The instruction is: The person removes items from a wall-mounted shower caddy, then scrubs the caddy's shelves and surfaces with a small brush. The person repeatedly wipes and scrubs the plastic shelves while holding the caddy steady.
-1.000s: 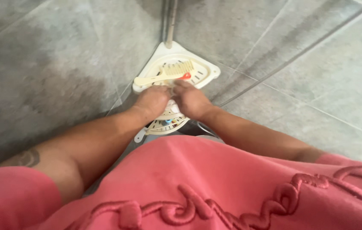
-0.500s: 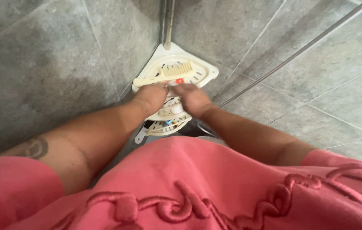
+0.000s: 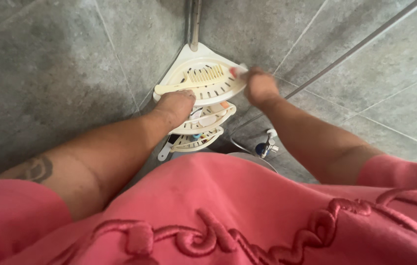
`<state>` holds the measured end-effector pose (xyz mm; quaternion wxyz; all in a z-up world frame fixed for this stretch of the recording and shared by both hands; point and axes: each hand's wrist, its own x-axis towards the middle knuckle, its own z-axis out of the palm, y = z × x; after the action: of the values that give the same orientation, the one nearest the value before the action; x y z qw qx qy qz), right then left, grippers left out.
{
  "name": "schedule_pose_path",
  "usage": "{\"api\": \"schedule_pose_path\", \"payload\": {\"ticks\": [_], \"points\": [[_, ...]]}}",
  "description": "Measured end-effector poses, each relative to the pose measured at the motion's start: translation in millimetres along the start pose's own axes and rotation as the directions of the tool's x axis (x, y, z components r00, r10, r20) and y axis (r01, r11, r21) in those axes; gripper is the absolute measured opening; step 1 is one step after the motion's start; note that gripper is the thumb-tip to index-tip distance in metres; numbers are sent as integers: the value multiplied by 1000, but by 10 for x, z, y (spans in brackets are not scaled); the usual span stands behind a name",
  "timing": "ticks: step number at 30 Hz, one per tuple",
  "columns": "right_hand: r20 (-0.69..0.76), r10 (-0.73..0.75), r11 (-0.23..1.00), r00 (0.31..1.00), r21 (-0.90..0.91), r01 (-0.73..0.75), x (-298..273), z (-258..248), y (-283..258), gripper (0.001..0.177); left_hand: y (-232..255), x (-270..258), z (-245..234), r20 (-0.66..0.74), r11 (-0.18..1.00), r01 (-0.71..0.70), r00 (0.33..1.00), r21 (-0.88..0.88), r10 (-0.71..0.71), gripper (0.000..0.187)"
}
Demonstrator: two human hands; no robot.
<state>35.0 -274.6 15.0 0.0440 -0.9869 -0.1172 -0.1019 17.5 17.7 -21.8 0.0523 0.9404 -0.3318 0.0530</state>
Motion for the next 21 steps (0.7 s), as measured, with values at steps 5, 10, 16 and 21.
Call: {"api": "schedule_pose_path", "payload": {"ticks": [5, 10, 16, 21], "points": [[-7, 25, 999, 1000, -38, -25, 509, -107, -2, 43, 3, 29, 79, 30, 999, 41, 999, -2, -40, 24], [176, -165, 982, 971, -66, 179, 1163, 64, -545, 41, -41, 4, 192, -126, 999, -22, 992, 24, 25, 31], [309, 22, 961, 951, -267, 65, 1161, -163, -558, 35, 63, -68, -87, 18, 997, 61, 998, -44, -61, 32], [331, -72, 949, 941, -268, 167, 966, -269, -644, 39, 114, -101, -386, 168, 996, 78, 982, 38, -84, 26]]}}
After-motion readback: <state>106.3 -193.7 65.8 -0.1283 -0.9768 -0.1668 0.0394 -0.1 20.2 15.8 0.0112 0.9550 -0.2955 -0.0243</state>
